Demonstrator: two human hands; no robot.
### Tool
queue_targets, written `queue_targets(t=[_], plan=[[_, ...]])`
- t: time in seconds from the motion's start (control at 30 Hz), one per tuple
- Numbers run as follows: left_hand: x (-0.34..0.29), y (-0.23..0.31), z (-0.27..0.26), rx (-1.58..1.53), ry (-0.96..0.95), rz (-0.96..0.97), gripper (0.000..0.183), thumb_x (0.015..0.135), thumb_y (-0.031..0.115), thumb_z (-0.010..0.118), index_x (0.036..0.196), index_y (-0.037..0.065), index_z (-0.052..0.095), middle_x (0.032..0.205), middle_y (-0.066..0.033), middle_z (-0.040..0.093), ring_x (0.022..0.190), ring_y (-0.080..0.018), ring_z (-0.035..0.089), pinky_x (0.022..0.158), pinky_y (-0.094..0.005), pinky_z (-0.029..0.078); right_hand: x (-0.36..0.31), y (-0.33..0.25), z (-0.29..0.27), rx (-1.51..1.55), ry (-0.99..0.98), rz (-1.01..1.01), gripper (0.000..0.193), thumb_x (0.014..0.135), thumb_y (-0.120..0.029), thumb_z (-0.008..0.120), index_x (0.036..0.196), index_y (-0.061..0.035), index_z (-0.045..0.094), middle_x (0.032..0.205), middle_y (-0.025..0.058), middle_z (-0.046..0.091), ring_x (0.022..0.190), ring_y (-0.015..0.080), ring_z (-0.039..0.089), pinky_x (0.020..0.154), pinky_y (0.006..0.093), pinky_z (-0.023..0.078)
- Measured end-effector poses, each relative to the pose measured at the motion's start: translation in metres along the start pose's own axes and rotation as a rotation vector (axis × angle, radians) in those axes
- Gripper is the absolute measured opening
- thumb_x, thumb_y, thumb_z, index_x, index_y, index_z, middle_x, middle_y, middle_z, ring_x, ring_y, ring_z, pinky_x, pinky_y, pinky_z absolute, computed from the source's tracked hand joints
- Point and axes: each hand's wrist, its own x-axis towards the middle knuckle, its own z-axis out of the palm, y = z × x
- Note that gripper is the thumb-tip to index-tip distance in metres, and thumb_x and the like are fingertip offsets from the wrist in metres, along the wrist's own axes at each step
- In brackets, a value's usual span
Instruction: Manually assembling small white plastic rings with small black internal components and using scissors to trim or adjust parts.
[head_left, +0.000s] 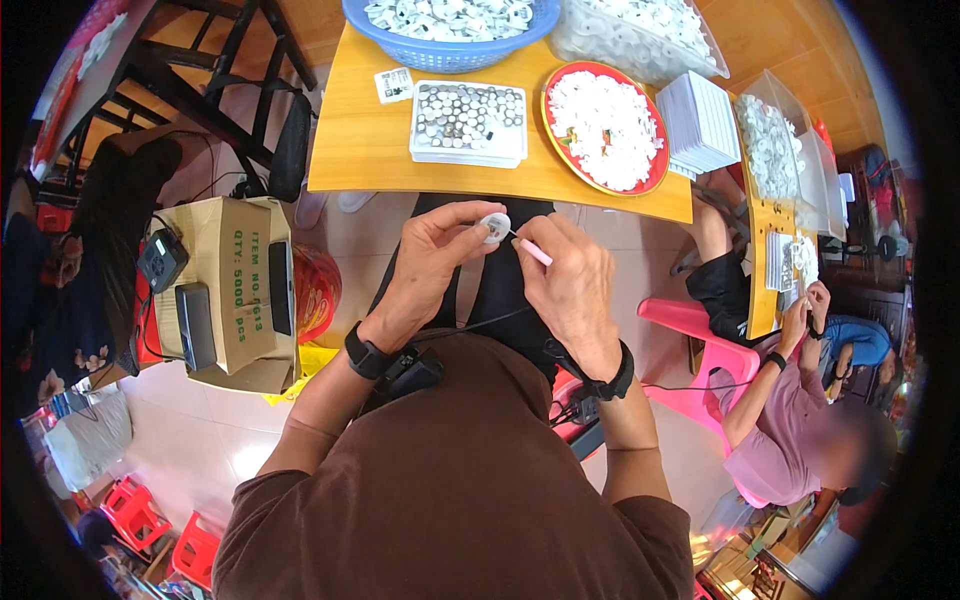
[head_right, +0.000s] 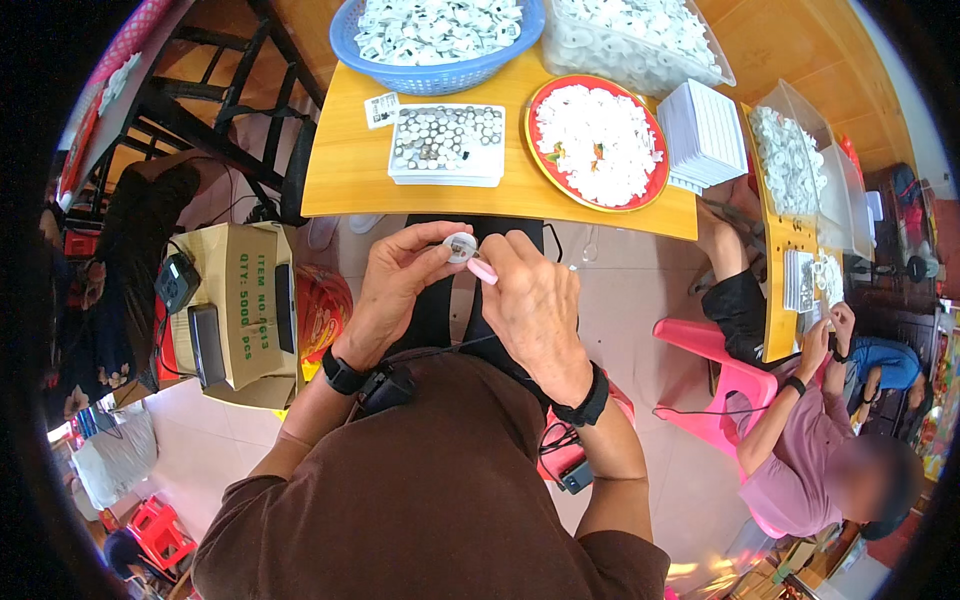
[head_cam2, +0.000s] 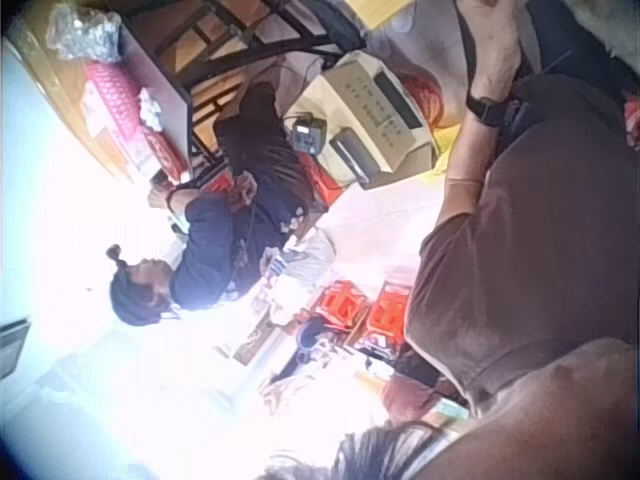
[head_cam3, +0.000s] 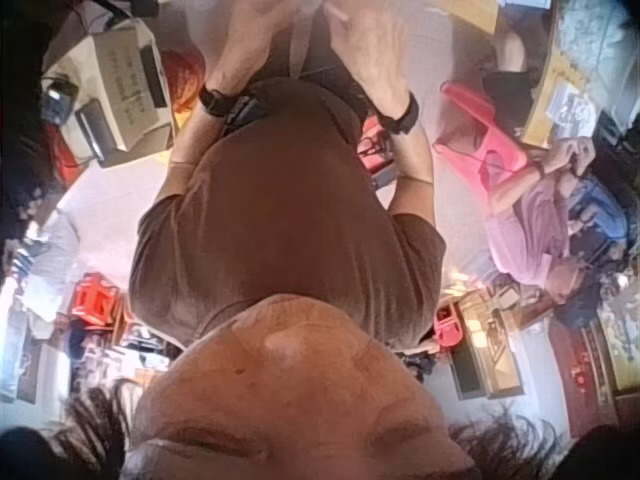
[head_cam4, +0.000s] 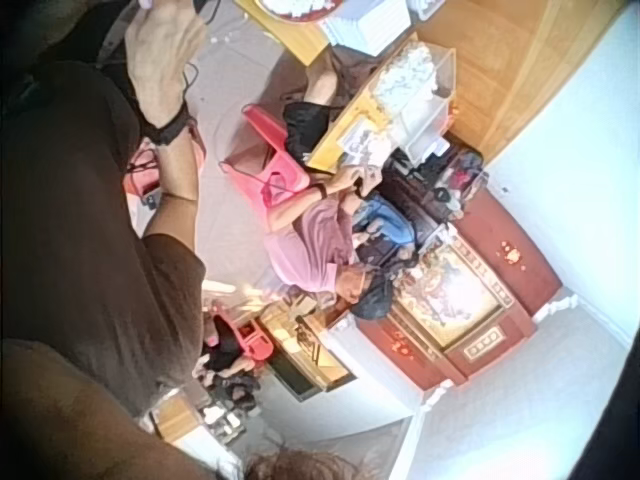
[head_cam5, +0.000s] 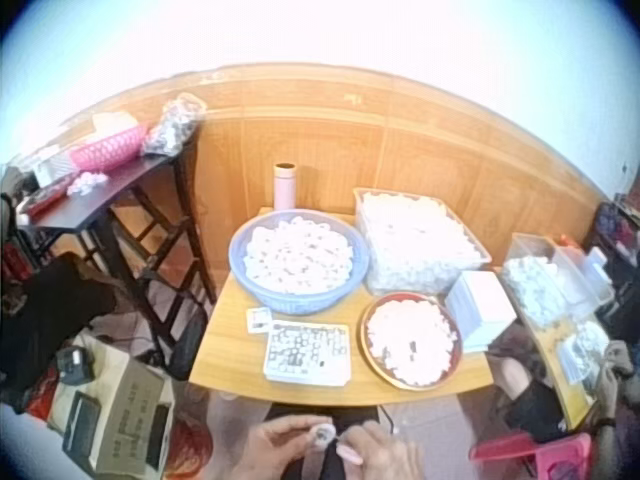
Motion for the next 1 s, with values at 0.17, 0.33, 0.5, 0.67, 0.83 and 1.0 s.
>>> queue_targets(t=[0.17, 0.33, 0.5, 0.67, 0.83, 1.0], plan=[[-0.001, 0.000, -0.002, 0.015, -0.006, 0.001, 0.023, 0.088, 0.003, 0.054, 0.111, 0.000, 0.060, 0.111, -0.0120, 0.061, 0.098, -0.0166, 0.061, 0.086, -0.0293, 0.052, -0.004, 0.000, 0.004, -0.019, 0.006, -0.088, 0.010, 0.076, -0.008, 0.062, 0.077, -0.0053, 0.052, 0.069, 0.0098, 0.050, 0.057, 0.0325, 0.057, 0.045, 0.0408, 0.043], [-0.001, 0.004, -0.002, 0.000, 0.026, 0.003, 0.023, 0.086, 0.000, 0.055, 0.108, 0.001, 0.063, 0.102, -0.0075, 0.064, 0.091, -0.0115, 0.061, 0.080, -0.0246, 0.051, -0.008, -0.011, 0.005, -0.026, 0.012, -0.101, 0.010, 0.075, -0.007, 0.063, 0.078, -0.0057, 0.053, 0.070, 0.0095, 0.049, 0.057, 0.0311, 0.058, 0.045, 0.0397, 0.044], [-0.001, 0.003, -0.002, -0.009, 0.019, 0.004, 0.022, 0.089, 0.003, 0.053, 0.109, -0.002, 0.060, 0.108, -0.0116, 0.062, 0.099, -0.0187, 0.060, 0.086, -0.0310, 0.051, -0.008, -0.008, 0.009, -0.063, 0.056, -0.097, 0.011, 0.074, -0.008, 0.063, 0.078, -0.0060, 0.053, 0.071, 0.0089, 0.049, 0.056, 0.0302, 0.058, 0.044, 0.0390, 0.044], [0.000, 0.002, 0.000, 0.013, 0.036, -0.005, 0.022, 0.089, 0.003, 0.053, 0.109, -0.003, 0.059, 0.108, -0.0121, 0.061, 0.100, -0.0190, 0.060, 0.086, -0.0309, 0.051, -0.007, -0.006, 0.005, -0.055, 0.021, -0.093, 0.008, 0.076, -0.008, 0.061, 0.079, -0.0066, 0.054, 0.070, 0.0089, 0.048, 0.055, 0.0307, 0.057, 0.045, 0.0394, 0.044], [0.003, -0.003, 0.000, 0.104, 0.048, 0.027, 0.022, 0.088, 0.005, 0.055, 0.107, -0.004, 0.058, 0.105, -0.0137, 0.061, 0.097, -0.0206, 0.061, 0.083, -0.0293, 0.053, -0.010, -0.005, -0.007, 0.030, 0.037, -0.076, 0.008, 0.076, -0.006, 0.060, 0.079, -0.0062, 0.053, 0.071, 0.0089, 0.048, 0.057, 0.0323, 0.056, 0.047, 0.0400, 0.043], [0.001, -0.003, -0.015, 0.080, 0.140, -0.072, 0.020, 0.088, 0.007, 0.055, 0.105, -0.004, 0.058, 0.097, -0.0105, 0.060, 0.084, -0.0222, 0.066, 0.072, -0.0257, 0.055, -0.008, 0.034, -0.015, 0.184, 0.121, 0.152, 0.020, 0.071, 0.000, 0.064, 0.089, -0.0053, 0.057, 0.078, 0.0126, 0.052, 0.062, 0.0319, 0.056, 0.055, 0.0383, 0.044]])
